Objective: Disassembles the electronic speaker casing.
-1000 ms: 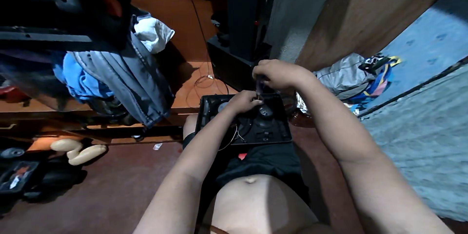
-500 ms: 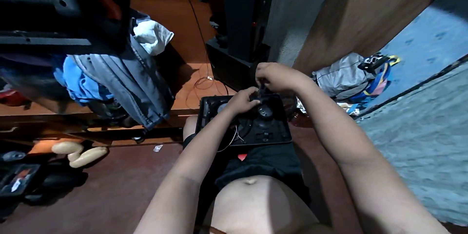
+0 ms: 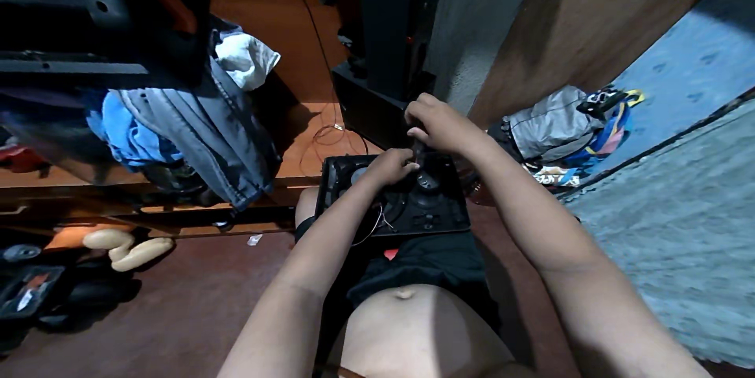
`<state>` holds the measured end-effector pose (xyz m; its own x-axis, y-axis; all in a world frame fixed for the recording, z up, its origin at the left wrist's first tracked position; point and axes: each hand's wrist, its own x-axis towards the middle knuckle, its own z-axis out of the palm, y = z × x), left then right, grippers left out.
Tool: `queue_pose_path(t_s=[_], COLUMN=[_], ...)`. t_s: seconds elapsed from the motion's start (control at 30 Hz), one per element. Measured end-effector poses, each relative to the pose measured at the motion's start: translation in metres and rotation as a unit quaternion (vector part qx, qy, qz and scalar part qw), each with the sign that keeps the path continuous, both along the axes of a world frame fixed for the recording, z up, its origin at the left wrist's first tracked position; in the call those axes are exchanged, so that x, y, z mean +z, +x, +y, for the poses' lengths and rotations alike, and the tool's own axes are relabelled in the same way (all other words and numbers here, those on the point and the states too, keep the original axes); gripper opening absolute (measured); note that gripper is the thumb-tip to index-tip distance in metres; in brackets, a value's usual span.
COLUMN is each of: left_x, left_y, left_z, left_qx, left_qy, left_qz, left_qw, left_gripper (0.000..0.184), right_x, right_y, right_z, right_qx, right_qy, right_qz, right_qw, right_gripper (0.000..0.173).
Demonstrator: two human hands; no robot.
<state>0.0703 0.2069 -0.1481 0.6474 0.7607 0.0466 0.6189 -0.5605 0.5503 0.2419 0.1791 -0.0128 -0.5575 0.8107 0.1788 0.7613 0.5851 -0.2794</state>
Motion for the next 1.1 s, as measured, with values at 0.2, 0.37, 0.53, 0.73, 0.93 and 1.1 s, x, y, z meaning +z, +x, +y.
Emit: queue_pose_path(t_s=[0.2, 0.37, 0.53, 0.73, 0.93, 1.1], left_x=[0.0, 0.003, -0.004, 0.01, 0.007, 0.006], left_y=[0.001, 0.003, 0.001, 0.007, 0.011, 0.021], left_z=[-0.001, -0.003, 0.002, -0.007, -0.001, 0.003], left_qx=[0.026, 0.031, -0.013, 0.022, 0.008, -0.029], left_qy=[0.018, 0.023, 0.025, 0.027, -0.043, -0.047], left_qz=[-0.002, 0.03, 0.029, 0.073, 0.093, 0.231], left_qw=[0.999, 0.999, 0.999, 0.997, 0.995, 0.971], left_gripper=[0.024, 0.032, 0.03, 0.035, 0.03, 0.027], right_x=[-0.002, -0.005, -0.002, -0.016, -0.017, -0.03], right_y=[-0.006, -0.012, -0.003, -0.008, -0.006, 0.0], right_z=[-0.011, -0.013, -0.013, -0.025, -0.03, -0.033], right_qx=[-0.071, -0.103, -0.091, -0.112, -0.097, -0.096], right_qy=[-0.019, -0.046, -0.086, -0.055, -0.075, -0.087], right_qz=[0.049, 0.023, 0.048, 0.058, 0.117, 0.159], right_qw=[0.996, 0.993, 0.991, 0.99, 0.986, 0.979], right_gripper=[0.053, 0.045, 0.044, 0.05, 0.058, 0.055])
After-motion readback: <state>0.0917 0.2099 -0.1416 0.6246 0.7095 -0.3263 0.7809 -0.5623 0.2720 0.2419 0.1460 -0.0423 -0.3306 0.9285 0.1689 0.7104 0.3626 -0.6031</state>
